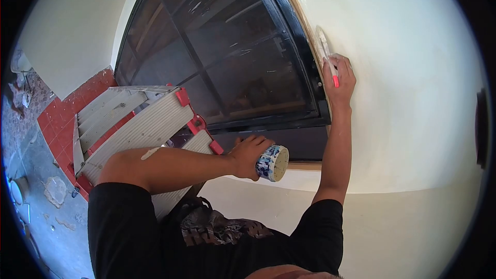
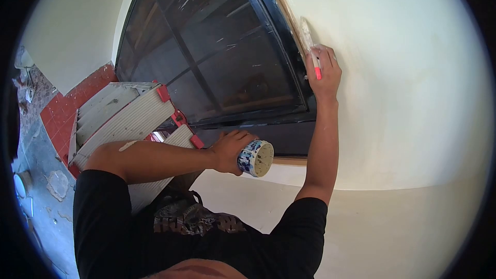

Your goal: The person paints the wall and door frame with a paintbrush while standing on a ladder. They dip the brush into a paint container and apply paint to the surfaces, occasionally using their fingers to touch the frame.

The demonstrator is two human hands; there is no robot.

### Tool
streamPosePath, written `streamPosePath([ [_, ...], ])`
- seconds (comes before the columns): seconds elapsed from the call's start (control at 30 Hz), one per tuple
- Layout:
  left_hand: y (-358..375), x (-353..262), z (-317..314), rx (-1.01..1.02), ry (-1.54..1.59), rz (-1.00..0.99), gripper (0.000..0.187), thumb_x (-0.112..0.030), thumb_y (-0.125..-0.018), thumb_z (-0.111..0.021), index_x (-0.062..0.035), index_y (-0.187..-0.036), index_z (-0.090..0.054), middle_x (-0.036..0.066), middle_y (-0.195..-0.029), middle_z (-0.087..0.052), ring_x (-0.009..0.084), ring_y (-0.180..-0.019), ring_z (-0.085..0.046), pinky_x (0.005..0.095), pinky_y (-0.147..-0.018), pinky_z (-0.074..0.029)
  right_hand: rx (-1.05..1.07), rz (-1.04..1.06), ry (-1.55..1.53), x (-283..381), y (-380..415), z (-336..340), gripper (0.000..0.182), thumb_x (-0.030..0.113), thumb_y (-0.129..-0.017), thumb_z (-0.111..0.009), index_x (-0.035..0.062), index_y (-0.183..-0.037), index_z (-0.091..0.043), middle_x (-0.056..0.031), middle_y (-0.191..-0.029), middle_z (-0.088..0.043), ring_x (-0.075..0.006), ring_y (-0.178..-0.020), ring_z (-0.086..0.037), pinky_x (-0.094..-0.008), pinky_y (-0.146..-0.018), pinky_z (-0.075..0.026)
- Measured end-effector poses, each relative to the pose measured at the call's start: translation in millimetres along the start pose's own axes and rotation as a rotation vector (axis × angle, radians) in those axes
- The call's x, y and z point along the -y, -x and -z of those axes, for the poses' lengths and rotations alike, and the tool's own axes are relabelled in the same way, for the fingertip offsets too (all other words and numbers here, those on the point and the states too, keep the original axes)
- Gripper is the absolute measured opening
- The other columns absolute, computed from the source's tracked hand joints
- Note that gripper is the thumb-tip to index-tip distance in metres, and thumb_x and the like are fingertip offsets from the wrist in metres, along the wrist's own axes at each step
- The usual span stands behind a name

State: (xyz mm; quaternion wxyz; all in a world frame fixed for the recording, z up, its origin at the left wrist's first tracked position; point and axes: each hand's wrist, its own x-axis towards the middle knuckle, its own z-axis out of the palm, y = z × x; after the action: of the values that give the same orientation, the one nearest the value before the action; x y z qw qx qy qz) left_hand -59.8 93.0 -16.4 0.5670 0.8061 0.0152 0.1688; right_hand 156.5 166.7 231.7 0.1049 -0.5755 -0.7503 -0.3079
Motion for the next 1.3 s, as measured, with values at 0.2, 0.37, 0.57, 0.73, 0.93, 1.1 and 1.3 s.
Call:
streamPosePath([
  [0.2, 1.1, -2.2, 1.3, 0.000, 0.002, -0.003, 0.113, -0.027, -0.054, -0.094, -0.0154, -0.152, -0.039, 0.013, -0.144, -0.049, 0.0362, -0.140, -0.043, 0.0629, -0.106, -0.037, 0.001, -0.046, 0.028, 2.2, 30.9, 19.7, 0.014, 0.000, -0.088, -0.074, -0.0006, -0.100, -0.069, -0.0180, -0.102, -0.072, -0.0350, -0.093, -0.072, -0.0400, -0.083, -0.058],
  [0.37, -0.3, 0.1, 0.2, 0.013, 0.002, -0.004, 0.113, -0.027, -0.054, -0.094, -0.0155, -0.152, -0.039, 0.013, -0.144, -0.049, 0.0361, -0.139, -0.044, 0.0627, -0.107, -0.037, -0.342, -0.220, -0.063, 12.7, 6.5, 24.1, 0.013, -0.001, -0.089, -0.077, -0.0003, -0.099, -0.069, -0.0144, -0.099, -0.073, -0.0235, -0.088, -0.071, -0.0344, -0.080, -0.056],
  [0.57, 0.0, 0.5, -1.1, -0.023, -0.011, -0.023, 0.111, -0.028, -0.053, -0.094, -0.0156, -0.150, -0.041, 0.012, -0.143, -0.049, 0.0361, -0.138, -0.045, 0.0628, -0.107, -0.036, -0.505, -0.304, -0.126, 16.3, -41.1, -33.9, 0.015, 0.007, -0.086, -0.081, 0.0014, -0.095, -0.071, -0.0116, -0.087, -0.073, -0.0219, -0.080, -0.070, -0.0340, -0.077, -0.055],
  [0.73, -0.7, 0.1, 0.0, -0.023, -0.025, -0.012, 0.111, -0.028, -0.054, -0.094, -0.0166, -0.151, -0.041, 0.011, -0.142, -0.050, 0.0366, -0.137, -0.046, 0.0623, -0.107, -0.036, -0.529, -0.260, 0.025, -3.5, 6.1, -31.7, 0.012, 0.007, -0.086, -0.080, 0.0010, -0.090, -0.070, -0.0105, -0.083, -0.072, -0.0210, -0.078, -0.068, -0.0334, -0.075, -0.054],
  [0.93, -1.1, -0.9, 0.2, -0.009, -0.039, 0.000, 0.111, -0.028, -0.053, -0.095, -0.0176, -0.150, -0.041, 0.011, -0.142, -0.050, 0.0364, -0.137, -0.046, 0.0606, -0.106, -0.038, -0.652, -0.456, 0.131, 21.9, 48.6, -0.7, 0.015, 0.004, -0.087, -0.080, -0.0019, -0.088, -0.067, -0.0092, -0.081, -0.068, -0.0173, -0.075, -0.064, -0.0329, -0.073, -0.054],
  [1.1, -0.7, 2.2, -1.0, -0.010, -0.036, -0.006, 0.111, -0.027, -0.053, -0.094, -0.0177, -0.150, -0.041, 0.012, -0.140, -0.050, 0.0372, -0.137, -0.046, 0.0607, -0.106, -0.038, -0.705, -0.393, -0.105, 45.1, -9.4, -22.7, 0.013, 0.003, -0.089, -0.078, -0.0004, -0.091, -0.067, -0.0101, -0.084, -0.070, -0.0194, -0.077, -0.066, -0.0331, -0.074, -0.054],
  [1.3, 0.8, -2.9, 2.5, -0.025, -0.039, 0.005, 0.111, -0.026, -0.052, -0.093, -0.0172, -0.150, -0.041, 0.012, -0.137, -0.051, 0.0380, -0.136, -0.046, 0.0592, -0.108, -0.037, -0.631, -0.427, -0.066, 12.6, -3.0, -43.7, 0.013, 0.004, -0.089, -0.078, -0.0010, -0.089, -0.066, -0.0104, -0.079, -0.067, -0.0181, -0.074, -0.064, -0.0329, -0.070, -0.052],
])
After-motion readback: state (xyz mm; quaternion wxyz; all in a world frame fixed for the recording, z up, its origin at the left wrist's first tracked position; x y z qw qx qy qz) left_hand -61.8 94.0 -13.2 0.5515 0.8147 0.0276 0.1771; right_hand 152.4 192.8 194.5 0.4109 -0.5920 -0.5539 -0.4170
